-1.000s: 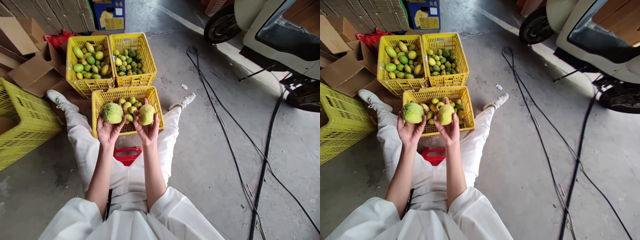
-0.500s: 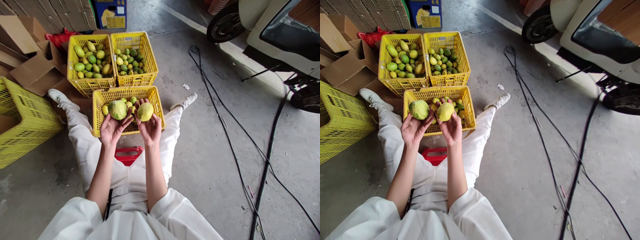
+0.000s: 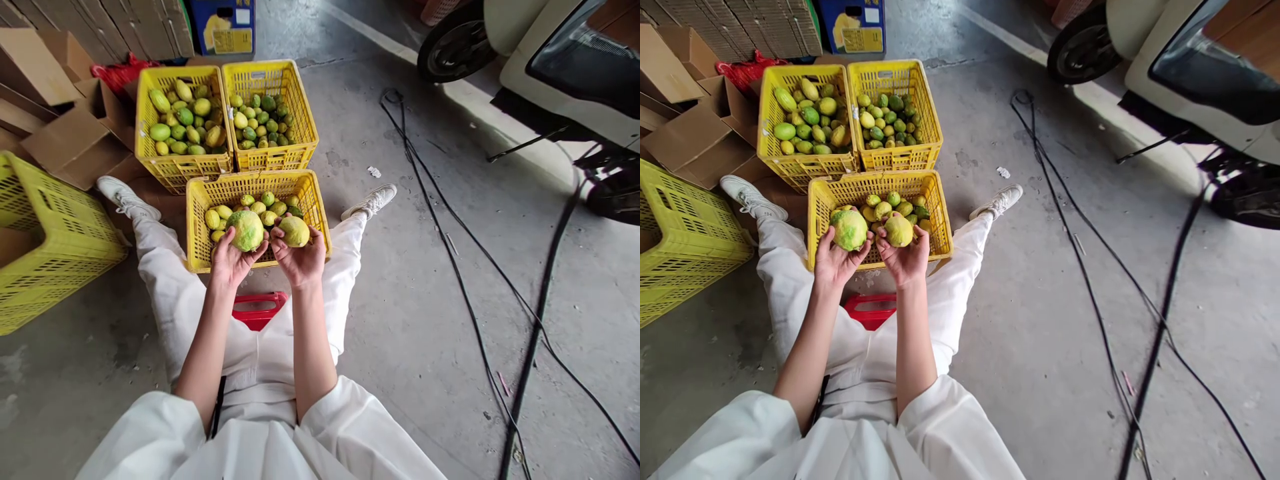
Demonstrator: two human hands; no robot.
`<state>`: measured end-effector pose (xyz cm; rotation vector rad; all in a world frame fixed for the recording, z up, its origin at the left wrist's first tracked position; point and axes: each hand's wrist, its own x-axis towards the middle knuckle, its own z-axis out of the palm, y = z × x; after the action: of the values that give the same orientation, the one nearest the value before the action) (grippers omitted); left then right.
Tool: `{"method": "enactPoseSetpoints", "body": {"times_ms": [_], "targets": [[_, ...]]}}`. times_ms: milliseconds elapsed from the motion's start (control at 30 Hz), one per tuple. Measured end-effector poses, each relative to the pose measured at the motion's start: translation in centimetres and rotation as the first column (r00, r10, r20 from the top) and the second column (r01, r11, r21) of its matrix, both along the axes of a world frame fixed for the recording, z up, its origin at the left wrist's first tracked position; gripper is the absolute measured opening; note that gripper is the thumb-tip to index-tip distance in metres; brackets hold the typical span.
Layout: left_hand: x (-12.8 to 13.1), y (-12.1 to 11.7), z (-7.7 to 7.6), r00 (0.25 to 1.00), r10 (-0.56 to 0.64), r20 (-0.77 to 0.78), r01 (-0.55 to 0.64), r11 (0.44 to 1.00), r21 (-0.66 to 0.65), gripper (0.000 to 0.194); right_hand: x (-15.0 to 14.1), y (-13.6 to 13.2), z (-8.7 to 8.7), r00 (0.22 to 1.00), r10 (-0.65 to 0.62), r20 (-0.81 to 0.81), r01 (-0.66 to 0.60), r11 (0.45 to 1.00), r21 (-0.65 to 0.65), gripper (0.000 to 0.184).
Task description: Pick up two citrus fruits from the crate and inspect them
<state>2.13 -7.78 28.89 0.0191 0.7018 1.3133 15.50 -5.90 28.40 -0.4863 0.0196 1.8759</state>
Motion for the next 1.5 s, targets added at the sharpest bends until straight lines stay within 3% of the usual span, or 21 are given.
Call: {"method": "enactPoseSetpoints", "body": {"times_ms": [233, 600, 700, 900, 1067, 1233, 1367, 1500], "targets": [[0.2, -0.2, 0.9, 0.997, 0.039, 0.073, -0.044, 0.997, 0.063, 0.037, 0.0, -0.1, 1.3, 0.996, -0.063, 0.068, 0.060, 0.997, 0.043, 0.036], [0.1, -0.2, 0.4, 0.999, -0.022, 0.050, 0.019, 0.999, 0.050, 0.040, 0.3, -0.3, 0.6, 0.994, 0.087, -0.070, -0.080, 0.992, 0.094, 0.041], [0.1, -0.2, 0.9, 0.998, 0.014, 0.059, -0.017, 0.999, 0.047, 0.046, 0.4, -0.4, 0.9, 0.997, 0.038, -0.073, -0.029, 0.992, 0.123, 0.039], [0.1, -0.2, 1.5, 0.995, 0.093, 0.046, -0.096, 0.993, 0.064, 0.036, 0.4, -0.7, 2.1, 0.993, -0.096, 0.064, 0.087, 0.986, 0.141, 0.033], [0.1, -0.2, 0.3, 0.998, 0.003, 0.062, -0.004, 1.000, 0.021, 0.036, 0.4, -0.6, 1.1, 0.999, 0.002, 0.032, -0.004, 0.997, 0.073, 0.028], [0.2, 0.1, -1.4, 0.987, -0.082, 0.136, 0.094, 0.992, -0.089, 0.037, 0.4, -0.3, 0.2, 0.992, 0.038, 0.119, -0.042, 0.999, 0.025, 0.015], [-0.2, 0.4, -1.0, 0.984, -0.103, 0.145, 0.120, 0.987, -0.110, 0.042, 0.9, -0.2, 0.9, 0.993, 0.010, 0.119, -0.015, 0.999, 0.038, 0.028], [-0.5, 0.4, 0.1, 0.990, -0.100, 0.097, 0.107, 0.992, -0.065, 0.039, 0.9, -0.2, 1.4, 0.996, -0.002, 0.088, -0.007, 0.994, 0.107, 0.029]]}}
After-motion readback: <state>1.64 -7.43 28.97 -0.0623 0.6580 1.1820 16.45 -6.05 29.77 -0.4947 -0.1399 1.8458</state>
